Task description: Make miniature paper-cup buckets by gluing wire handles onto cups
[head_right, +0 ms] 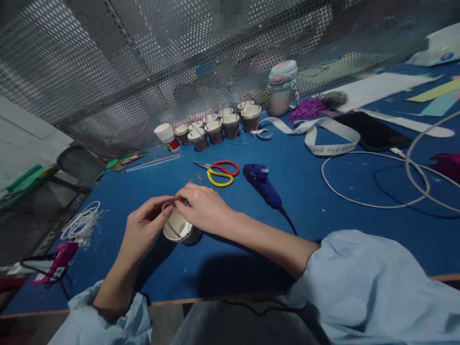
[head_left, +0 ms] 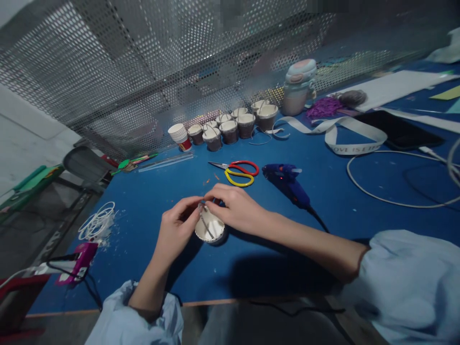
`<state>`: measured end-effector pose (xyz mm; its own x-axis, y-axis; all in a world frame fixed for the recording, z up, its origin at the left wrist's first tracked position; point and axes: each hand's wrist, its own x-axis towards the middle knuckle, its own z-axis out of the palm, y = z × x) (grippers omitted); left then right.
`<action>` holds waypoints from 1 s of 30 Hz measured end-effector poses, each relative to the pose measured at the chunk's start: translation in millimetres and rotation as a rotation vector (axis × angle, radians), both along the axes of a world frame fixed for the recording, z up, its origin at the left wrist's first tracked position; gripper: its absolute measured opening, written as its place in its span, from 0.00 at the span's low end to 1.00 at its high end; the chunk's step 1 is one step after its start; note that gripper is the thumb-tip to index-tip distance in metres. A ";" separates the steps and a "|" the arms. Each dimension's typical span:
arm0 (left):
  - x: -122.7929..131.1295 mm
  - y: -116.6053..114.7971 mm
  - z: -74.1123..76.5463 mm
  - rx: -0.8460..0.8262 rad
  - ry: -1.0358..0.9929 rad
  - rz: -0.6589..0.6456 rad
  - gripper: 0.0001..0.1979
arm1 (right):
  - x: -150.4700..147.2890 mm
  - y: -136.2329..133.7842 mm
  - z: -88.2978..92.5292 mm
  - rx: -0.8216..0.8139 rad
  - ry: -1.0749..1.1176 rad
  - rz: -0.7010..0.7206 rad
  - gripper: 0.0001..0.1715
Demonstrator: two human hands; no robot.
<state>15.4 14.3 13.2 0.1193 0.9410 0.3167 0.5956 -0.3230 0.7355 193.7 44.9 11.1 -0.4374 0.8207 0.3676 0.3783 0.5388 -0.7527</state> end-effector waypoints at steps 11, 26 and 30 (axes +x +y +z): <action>-7.3 0.0 5.7 -0.258 -0.175 0.017 0.17 | 135.2 -41.6 37.8 0.067 -0.261 -0.314 0.08; -17.5 5.3 3.5 -0.217 -0.040 -0.068 0.13 | 129.2 20.3 -10.1 -0.389 -0.521 -0.483 0.20; -18.1 6.1 1.8 -0.158 -0.012 -0.049 0.10 | 122.8 18.7 -9.4 -0.457 -0.450 -0.561 0.13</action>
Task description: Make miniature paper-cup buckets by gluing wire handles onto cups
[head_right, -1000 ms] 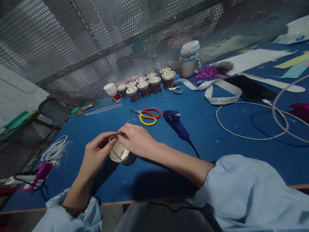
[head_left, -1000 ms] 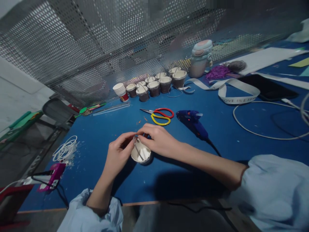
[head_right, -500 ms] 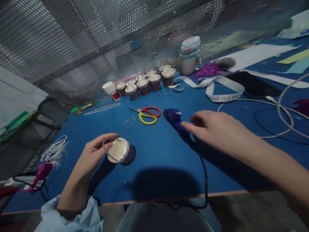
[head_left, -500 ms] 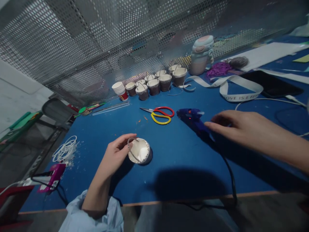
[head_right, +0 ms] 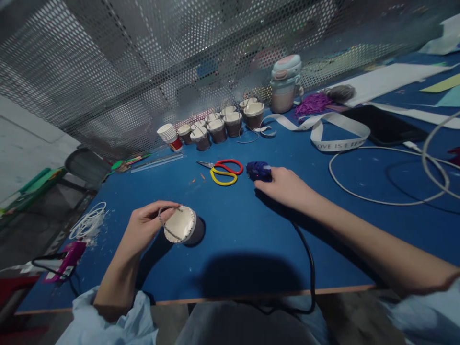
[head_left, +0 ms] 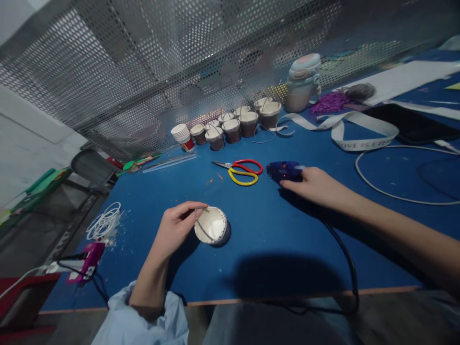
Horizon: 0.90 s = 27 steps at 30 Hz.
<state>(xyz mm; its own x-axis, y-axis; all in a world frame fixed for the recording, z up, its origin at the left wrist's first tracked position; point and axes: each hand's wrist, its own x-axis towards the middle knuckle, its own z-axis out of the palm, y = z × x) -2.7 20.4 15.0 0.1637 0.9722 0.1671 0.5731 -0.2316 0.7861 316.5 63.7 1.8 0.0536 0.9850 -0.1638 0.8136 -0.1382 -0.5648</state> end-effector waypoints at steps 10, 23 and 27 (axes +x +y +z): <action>2.2 -4.1 1.5 0.061 0.064 0.019 0.10 | -39.5 -77.1 31.4 0.009 0.746 0.211 0.07; 3.6 -7.3 1.7 0.071 0.070 0.026 0.09 | -86.5 -89.2 29.8 0.110 0.719 0.414 0.04; 5.5 -9.0 5.7 0.062 0.054 -0.008 0.09 | -87.7 -92.2 31.4 0.110 0.768 0.405 0.06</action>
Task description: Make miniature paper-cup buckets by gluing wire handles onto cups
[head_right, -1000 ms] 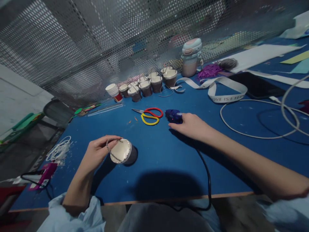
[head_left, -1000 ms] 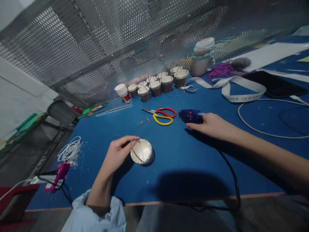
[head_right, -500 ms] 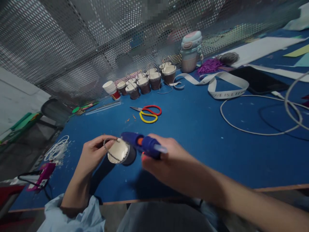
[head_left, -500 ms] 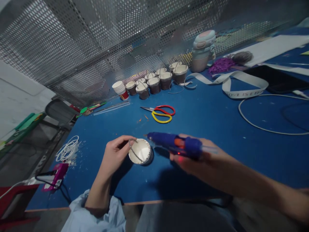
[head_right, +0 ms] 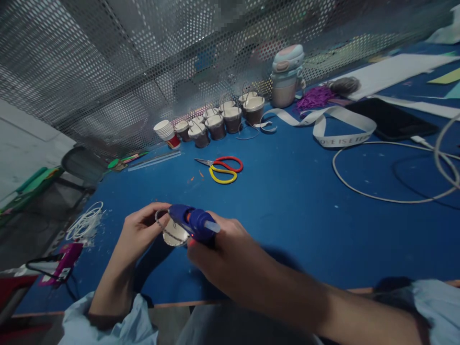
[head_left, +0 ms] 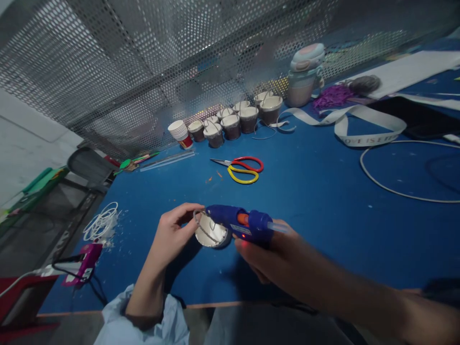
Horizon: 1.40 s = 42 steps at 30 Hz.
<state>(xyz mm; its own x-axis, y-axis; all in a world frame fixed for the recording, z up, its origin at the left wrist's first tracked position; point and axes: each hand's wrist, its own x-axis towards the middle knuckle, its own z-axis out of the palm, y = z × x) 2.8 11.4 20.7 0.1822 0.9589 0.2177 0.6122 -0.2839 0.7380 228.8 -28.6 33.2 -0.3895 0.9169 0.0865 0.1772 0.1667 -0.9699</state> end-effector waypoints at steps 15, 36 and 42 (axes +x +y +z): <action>-4.5 -5.1 1.4 0.002 0.029 -0.044 0.08 | -10.4 -8.4 -29.0 -0.093 -0.013 0.019 0.08; 0.1 -13.0 -4.0 0.227 0.245 0.022 0.08 | -15.9 -14.7 -48.3 0.066 -0.081 0.032 0.08; 0.7 -14.6 -4.0 0.222 0.235 0.027 0.09 | -17.0 -14.9 -52.0 0.117 -0.104 0.036 0.05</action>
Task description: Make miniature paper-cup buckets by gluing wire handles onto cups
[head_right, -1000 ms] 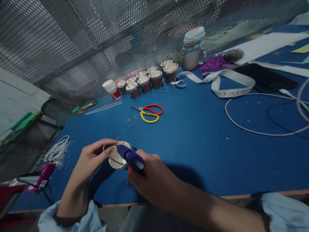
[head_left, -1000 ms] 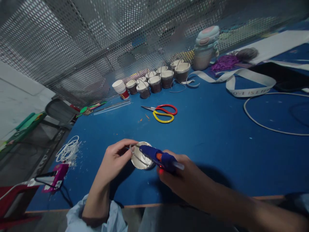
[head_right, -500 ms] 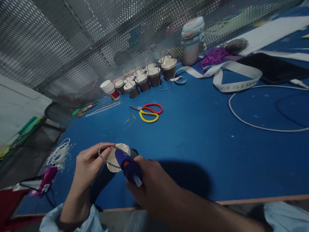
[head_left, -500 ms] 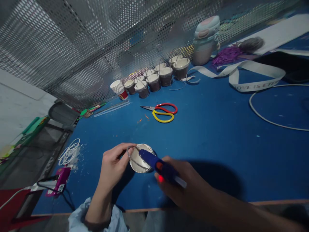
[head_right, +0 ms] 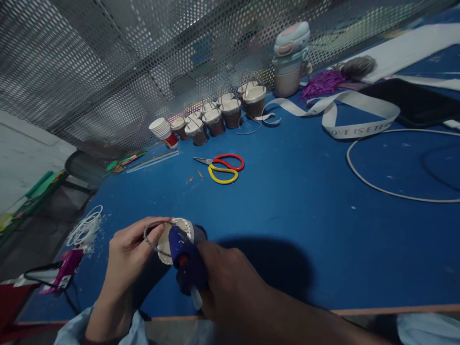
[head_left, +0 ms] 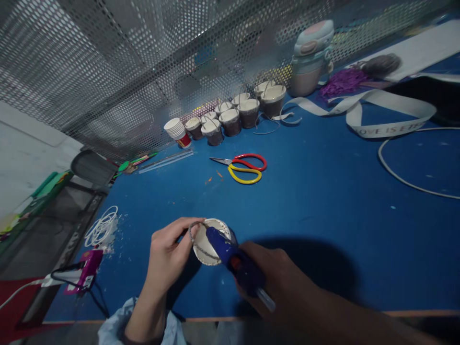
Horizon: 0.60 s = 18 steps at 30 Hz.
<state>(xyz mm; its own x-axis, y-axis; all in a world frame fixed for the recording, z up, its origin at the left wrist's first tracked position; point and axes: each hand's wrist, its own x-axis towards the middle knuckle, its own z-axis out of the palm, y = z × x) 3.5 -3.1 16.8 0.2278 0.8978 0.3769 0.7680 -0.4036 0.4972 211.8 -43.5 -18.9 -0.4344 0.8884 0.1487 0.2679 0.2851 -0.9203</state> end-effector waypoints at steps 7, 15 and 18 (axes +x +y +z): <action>-2.2 -1.2 -1.2 -0.011 0.006 -0.008 0.09 | -0.7 -2.9 -9.5 0.056 0.036 0.020 0.09; -0.3 -0.8 0.2 -0.004 -0.009 -0.024 0.09 | 1.2 -2.7 -10.8 0.053 0.023 0.003 0.10; 0.5 -0.4 0.0 0.007 -0.014 -0.028 0.08 | 0.9 -3.7 -14.2 0.062 0.017 -0.008 0.12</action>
<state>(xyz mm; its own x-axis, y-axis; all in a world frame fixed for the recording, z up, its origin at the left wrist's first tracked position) 4.0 -3.5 16.8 0.2470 0.8884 0.3869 0.7493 -0.4283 0.5052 212.8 -47.2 -33.1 -0.4239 0.8808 0.2108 0.2550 0.3394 -0.9054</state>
